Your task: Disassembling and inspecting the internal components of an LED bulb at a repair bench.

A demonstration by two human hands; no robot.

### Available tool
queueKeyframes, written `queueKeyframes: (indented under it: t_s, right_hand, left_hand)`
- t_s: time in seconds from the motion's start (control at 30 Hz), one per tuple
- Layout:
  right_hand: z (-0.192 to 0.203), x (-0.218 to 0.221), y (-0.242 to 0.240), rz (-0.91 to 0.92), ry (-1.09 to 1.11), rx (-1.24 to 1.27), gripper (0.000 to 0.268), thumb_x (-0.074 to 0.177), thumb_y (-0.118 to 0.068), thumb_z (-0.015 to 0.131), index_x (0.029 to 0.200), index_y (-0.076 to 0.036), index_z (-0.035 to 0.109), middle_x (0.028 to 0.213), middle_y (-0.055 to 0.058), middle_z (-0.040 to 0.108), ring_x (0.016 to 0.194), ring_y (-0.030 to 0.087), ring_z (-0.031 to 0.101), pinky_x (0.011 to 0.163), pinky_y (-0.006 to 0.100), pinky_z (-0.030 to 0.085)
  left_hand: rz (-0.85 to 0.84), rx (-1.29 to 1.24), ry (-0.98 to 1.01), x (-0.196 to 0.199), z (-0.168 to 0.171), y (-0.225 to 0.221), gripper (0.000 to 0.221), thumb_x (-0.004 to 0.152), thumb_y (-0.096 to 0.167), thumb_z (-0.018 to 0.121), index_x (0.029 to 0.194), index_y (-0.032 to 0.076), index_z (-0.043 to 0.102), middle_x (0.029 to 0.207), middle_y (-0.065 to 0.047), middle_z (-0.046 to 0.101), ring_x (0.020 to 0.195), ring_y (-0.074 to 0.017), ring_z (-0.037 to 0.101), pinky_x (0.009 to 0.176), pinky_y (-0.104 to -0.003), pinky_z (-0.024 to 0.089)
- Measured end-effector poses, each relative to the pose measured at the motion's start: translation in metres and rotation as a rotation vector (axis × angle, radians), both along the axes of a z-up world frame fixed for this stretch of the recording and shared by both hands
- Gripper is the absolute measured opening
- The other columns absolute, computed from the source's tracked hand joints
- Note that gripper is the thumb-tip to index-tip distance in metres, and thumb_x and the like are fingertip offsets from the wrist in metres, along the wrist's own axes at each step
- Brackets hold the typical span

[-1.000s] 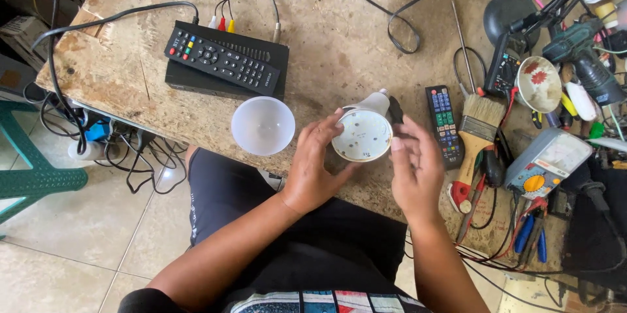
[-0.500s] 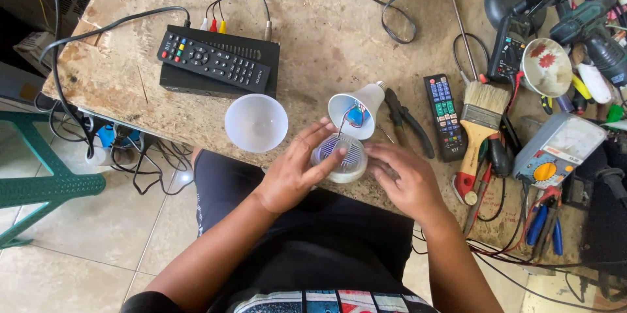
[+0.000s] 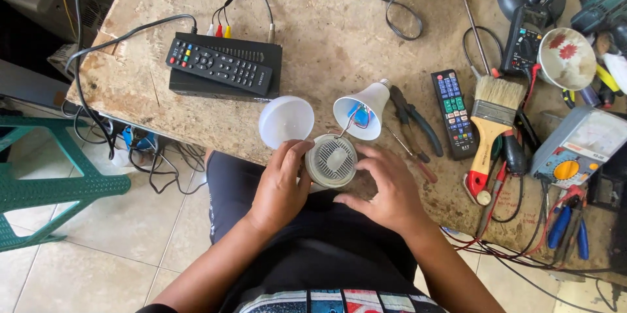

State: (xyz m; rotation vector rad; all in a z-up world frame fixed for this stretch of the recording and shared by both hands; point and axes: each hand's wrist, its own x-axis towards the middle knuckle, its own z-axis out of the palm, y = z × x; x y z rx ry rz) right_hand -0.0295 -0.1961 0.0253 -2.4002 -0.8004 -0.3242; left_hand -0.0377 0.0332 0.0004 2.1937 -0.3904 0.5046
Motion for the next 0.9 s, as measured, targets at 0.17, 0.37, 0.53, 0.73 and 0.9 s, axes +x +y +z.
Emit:
queueKeyframes:
  t_s: [0.17, 0.37, 0.53, 0.73, 0.9]
  right_hand:
    - [-0.016, -0.007, 0.01, -0.105, -0.049, 0.043, 0.06, 0.076, -0.059, 0.084, 0.103, -0.014, 0.055, 0.131, 0.012, 0.067, 0.111, 0.032, 0.066, 0.09, 0.044, 0.05]
    - [-0.022, -0.006, 0.015, -0.158, -0.066, 0.073, 0.073, 0.067, -0.051, 0.091, 0.119, -0.012, 0.056, 0.134, 0.012, 0.066, 0.116, 0.031, 0.065, 0.097, 0.044, 0.046]
    - [-0.025, -0.005, 0.015, -0.143, -0.17, 0.011, 0.064, 0.072, -0.052, 0.084, 0.119, -0.016, 0.061, 0.13, 0.014, 0.063, 0.111, 0.032, 0.065, 0.096, 0.047, 0.045]
    - [-0.014, 0.003, 0.01, -0.124, -0.16, 0.046, 0.036, 0.081, -0.042, 0.083, 0.103, -0.017, 0.068, 0.112, 0.004, 0.07, 0.098, 0.024, 0.069, 0.094, 0.041, 0.045]
    - [-0.009, -0.001, 0.021, -0.146, -0.136, 0.035, 0.066, 0.079, -0.06, 0.079, 0.118, -0.011, 0.062, 0.125, 0.013, 0.065, 0.107, 0.031, 0.066, 0.095, 0.047, 0.045]
  left_hand:
    - [-0.027, -0.043, 0.049, -0.004, 0.011, -0.001, 0.044, 0.084, -0.007, 0.063, 0.126, 0.004, 0.058, 0.111, -0.016, 0.062, 0.091, -0.0417, 0.071, 0.071, -0.048, 0.061]
    - [-0.047, -0.056, 0.032, -0.004, 0.014, -0.001, 0.044, 0.084, -0.007, 0.062, 0.127, 0.003, 0.058, 0.111, -0.016, 0.064, 0.091, -0.0423, 0.071, 0.07, -0.048, 0.061]
    - [-0.069, -0.098, -0.042, -0.002, 0.022, 0.001, 0.045, 0.079, -0.011, 0.058, 0.123, -0.002, 0.06, 0.105, -0.021, 0.066, 0.092, -0.0468, 0.071, 0.073, -0.05, 0.06]
    - [0.044, -0.034, -0.289, 0.001, -0.006, 0.008, 0.028, 0.083, -0.001, 0.069, 0.11, 0.003, 0.071, 0.093, -0.012, 0.066, 0.08, -0.0338, 0.07, 0.073, -0.042, 0.061]
    - [0.404, 0.168, -0.366, 0.003, -0.011, 0.023, 0.071, 0.075, 0.03, 0.091, 0.132, 0.01, 0.055, 0.129, -0.019, 0.049, 0.117, -0.0418, 0.051, 0.1, -0.058, 0.045]
